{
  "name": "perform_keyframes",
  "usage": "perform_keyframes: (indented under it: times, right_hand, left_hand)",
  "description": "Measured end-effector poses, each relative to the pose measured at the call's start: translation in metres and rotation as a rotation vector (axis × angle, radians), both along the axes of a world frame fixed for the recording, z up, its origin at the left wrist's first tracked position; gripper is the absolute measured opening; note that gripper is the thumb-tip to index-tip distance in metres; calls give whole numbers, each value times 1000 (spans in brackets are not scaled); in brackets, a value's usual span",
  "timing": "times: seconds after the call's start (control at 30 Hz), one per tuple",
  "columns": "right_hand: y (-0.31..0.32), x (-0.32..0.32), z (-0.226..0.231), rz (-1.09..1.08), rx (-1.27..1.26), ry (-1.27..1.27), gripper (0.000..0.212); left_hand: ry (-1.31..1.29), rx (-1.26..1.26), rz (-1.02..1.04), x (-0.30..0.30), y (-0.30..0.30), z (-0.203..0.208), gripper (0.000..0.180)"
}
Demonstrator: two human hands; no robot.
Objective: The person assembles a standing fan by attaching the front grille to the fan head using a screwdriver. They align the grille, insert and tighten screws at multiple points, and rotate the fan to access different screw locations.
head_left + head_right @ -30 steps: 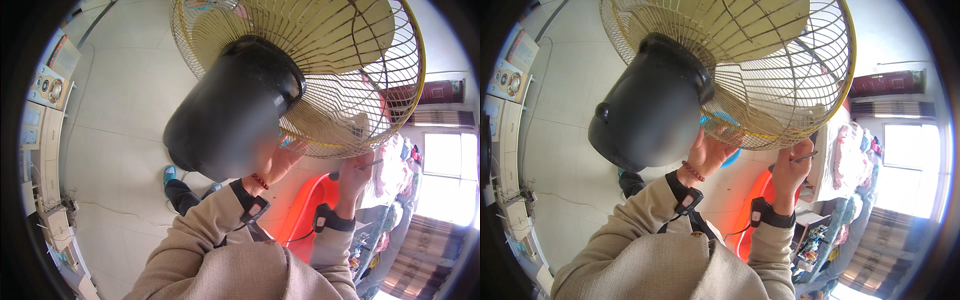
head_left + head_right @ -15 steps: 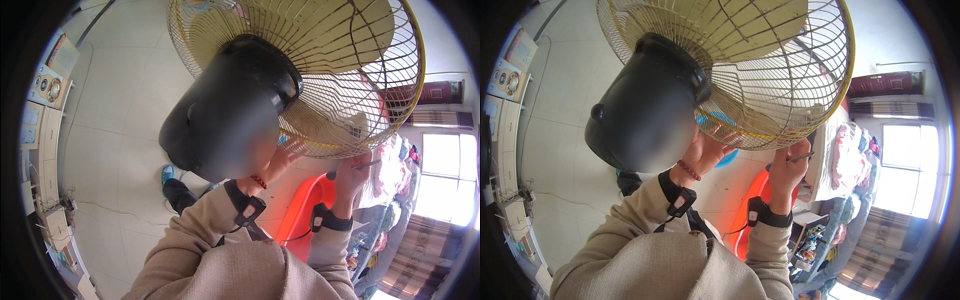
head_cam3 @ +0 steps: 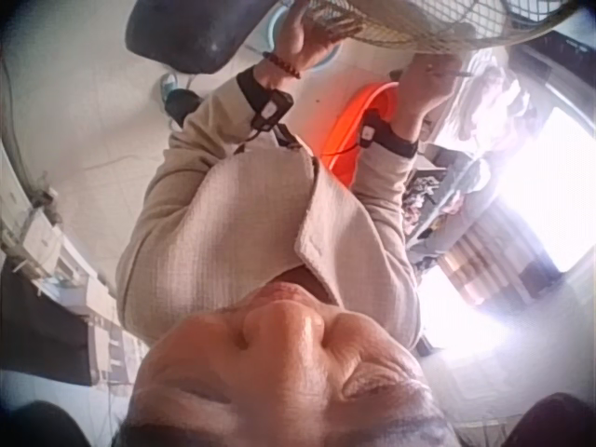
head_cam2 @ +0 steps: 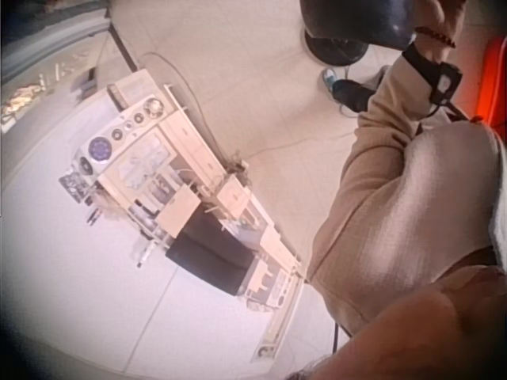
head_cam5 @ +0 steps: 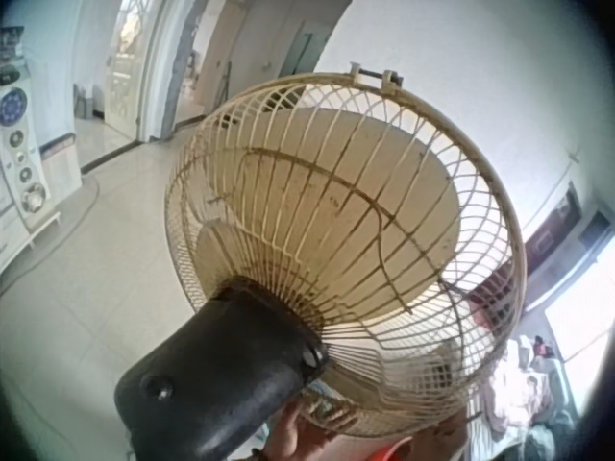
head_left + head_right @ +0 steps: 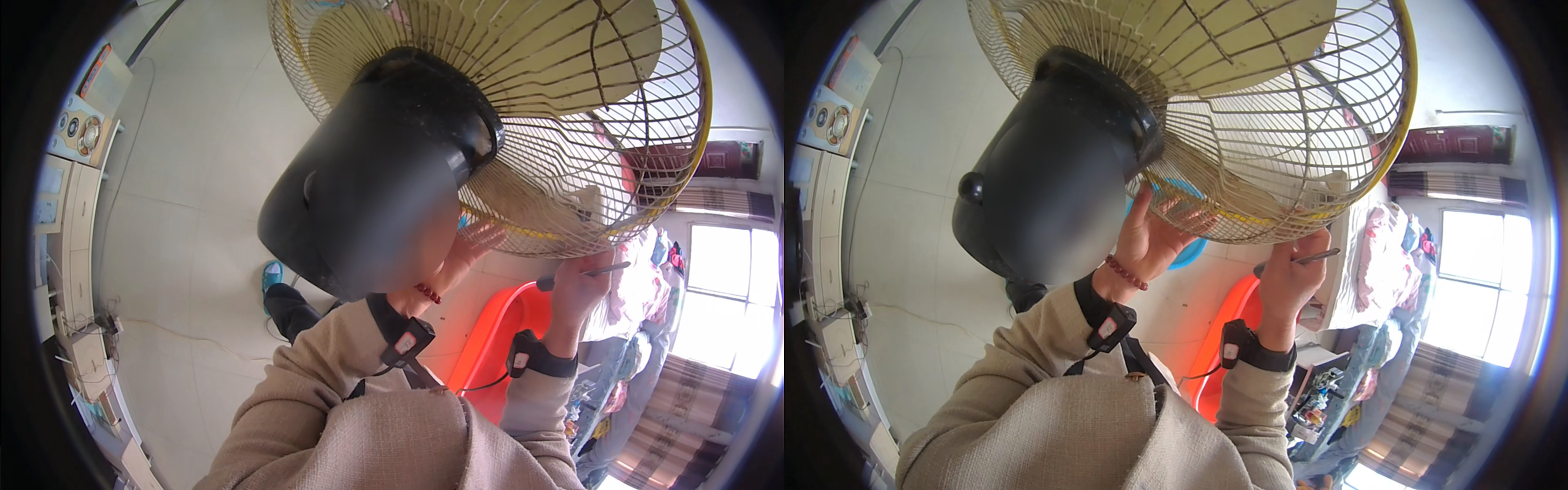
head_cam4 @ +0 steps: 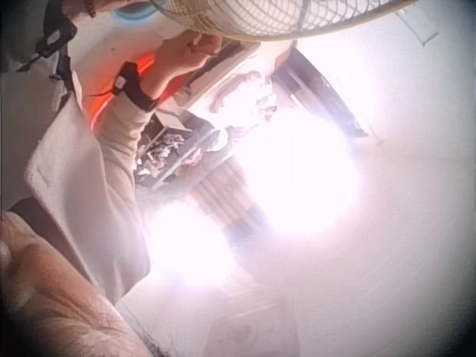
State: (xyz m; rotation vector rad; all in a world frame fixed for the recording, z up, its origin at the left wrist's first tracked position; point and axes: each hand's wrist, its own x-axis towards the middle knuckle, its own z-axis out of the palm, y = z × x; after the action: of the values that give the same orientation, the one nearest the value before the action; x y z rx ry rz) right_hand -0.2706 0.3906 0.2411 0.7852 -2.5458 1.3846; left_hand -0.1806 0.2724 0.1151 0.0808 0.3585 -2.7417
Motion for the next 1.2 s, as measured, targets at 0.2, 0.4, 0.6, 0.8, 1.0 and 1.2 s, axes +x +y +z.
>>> perform_keyframes:
  times: [0.2,0.4,0.6,0.8,1.0,1.2]
  right_hand:
    - [-6,-9,-2,34,-89,-6,25]
    - [-14,-9,7,-26,43,60,24]
    - [-14,-2,21,2,6,-115,27]
    - [-26,-1,43,102,-95,97,31]
    - [-38,7,81,140,-63,257,26]
    - [-38,12,95,144,-3,214,26]
  left_hand:
    - [18,70,11,-5,-1,1,64]
    - [17,113,9,-12,0,-1,61]
    - [-6,92,-6,-11,-1,-4,67]
    - [-82,168,-56,-5,-6,-4,72]
    - [15,73,7,-3,-7,-3,77]
    - [59,27,-25,0,-5,-11,86]
